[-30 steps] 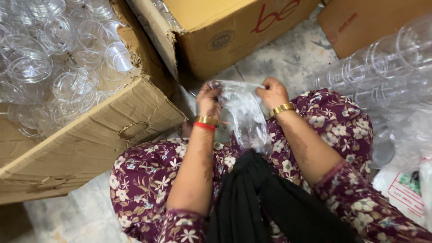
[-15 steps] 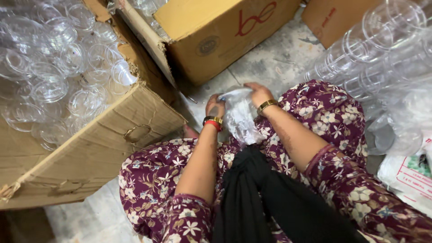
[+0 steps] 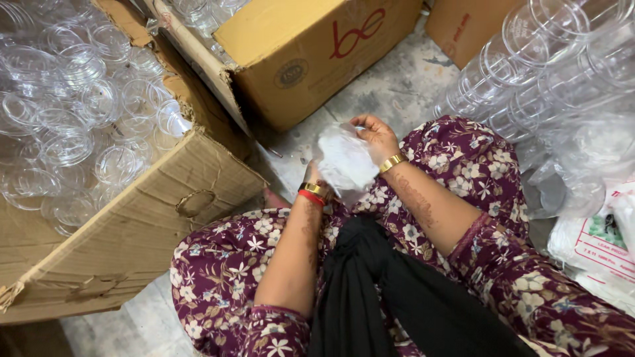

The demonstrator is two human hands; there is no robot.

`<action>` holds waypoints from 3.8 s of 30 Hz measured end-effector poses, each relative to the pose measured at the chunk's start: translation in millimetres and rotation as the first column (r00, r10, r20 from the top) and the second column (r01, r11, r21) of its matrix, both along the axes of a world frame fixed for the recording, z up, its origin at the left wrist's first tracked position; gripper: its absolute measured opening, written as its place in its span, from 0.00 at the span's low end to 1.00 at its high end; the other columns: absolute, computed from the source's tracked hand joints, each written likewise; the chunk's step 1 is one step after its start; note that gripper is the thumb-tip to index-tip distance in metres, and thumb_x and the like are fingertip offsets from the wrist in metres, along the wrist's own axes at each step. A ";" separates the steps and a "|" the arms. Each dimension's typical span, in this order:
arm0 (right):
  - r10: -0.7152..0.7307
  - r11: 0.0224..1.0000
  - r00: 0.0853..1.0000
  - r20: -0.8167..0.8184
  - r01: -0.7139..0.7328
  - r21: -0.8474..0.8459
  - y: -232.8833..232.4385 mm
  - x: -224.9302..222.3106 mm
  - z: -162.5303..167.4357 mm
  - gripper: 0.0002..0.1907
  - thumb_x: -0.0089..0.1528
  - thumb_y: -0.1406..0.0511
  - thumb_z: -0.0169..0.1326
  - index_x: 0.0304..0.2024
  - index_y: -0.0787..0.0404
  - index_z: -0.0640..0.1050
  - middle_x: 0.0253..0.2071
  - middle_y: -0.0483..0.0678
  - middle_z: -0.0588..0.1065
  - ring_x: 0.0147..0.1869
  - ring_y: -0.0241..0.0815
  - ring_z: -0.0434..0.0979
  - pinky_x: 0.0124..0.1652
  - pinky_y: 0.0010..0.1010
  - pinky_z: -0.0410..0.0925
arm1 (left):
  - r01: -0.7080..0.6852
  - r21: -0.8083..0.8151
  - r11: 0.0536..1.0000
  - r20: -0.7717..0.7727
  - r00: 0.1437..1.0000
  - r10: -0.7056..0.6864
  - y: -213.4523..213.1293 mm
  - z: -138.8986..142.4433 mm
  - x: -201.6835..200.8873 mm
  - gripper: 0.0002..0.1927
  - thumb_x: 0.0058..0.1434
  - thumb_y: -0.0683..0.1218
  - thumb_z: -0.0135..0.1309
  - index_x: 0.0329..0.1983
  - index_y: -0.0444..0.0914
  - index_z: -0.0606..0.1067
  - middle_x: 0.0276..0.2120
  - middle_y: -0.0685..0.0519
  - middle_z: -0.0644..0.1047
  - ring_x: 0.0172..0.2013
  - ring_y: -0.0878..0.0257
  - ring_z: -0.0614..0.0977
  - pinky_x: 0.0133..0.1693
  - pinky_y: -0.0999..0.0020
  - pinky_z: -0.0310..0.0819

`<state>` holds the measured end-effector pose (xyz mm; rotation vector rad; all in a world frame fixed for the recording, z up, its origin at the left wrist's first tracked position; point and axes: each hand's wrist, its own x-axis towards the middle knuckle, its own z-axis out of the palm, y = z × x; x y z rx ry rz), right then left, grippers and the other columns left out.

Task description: The person sits on the floor among cartons of clear plastic cups and inserts cups one at a time into clear plastic bags, then sets filled bags of stacked cups aside with other packed bags.

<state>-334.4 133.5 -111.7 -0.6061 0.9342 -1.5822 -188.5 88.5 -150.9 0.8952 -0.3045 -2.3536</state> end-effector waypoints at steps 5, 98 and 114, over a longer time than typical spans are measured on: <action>-0.087 0.987 0.683 -0.725 -0.042 -0.158 -6.7 2.0 -33.3 0.13 0.66 0.74 0.53 0.54 0.66 0.76 0.51 0.49 0.79 0.55 0.41 0.79 0.55 0.32 0.72 | 0.025 0.047 0.999 -0.250 0.968 -0.012 -19.1 5.0 21.6 0.20 0.60 0.54 0.45 0.46 0.36 0.77 0.40 0.47 0.83 0.39 0.53 0.85 0.44 0.59 0.81; 0.336 0.604 -0.311 -0.889 0.796 -0.050 442.4 -278.5 -41.1 0.09 0.55 0.69 0.56 0.39 0.57 0.77 0.39 0.50 0.76 0.49 0.57 0.73 0.51 0.47 0.67 | 0.051 -0.182 0.982 0.245 0.970 -0.005 -58.1 -55.0 94.2 0.12 0.73 0.58 0.48 0.44 0.48 0.76 0.29 0.59 0.75 0.25 0.64 0.72 0.29 0.67 0.66; 0.652 0.678 -0.252 -0.715 0.616 0.401 417.5 -257.5 -40.8 0.16 0.52 0.50 0.59 0.41 0.43 0.84 0.71 0.54 0.61 0.76 0.62 0.49 0.62 0.76 0.39 | -0.037 -0.412 0.911 0.402 0.889 0.218 -48.2 -56.2 91.0 0.06 0.72 0.46 0.57 0.44 0.39 0.75 0.30 0.52 0.76 0.25 0.65 0.71 0.28 0.73 0.65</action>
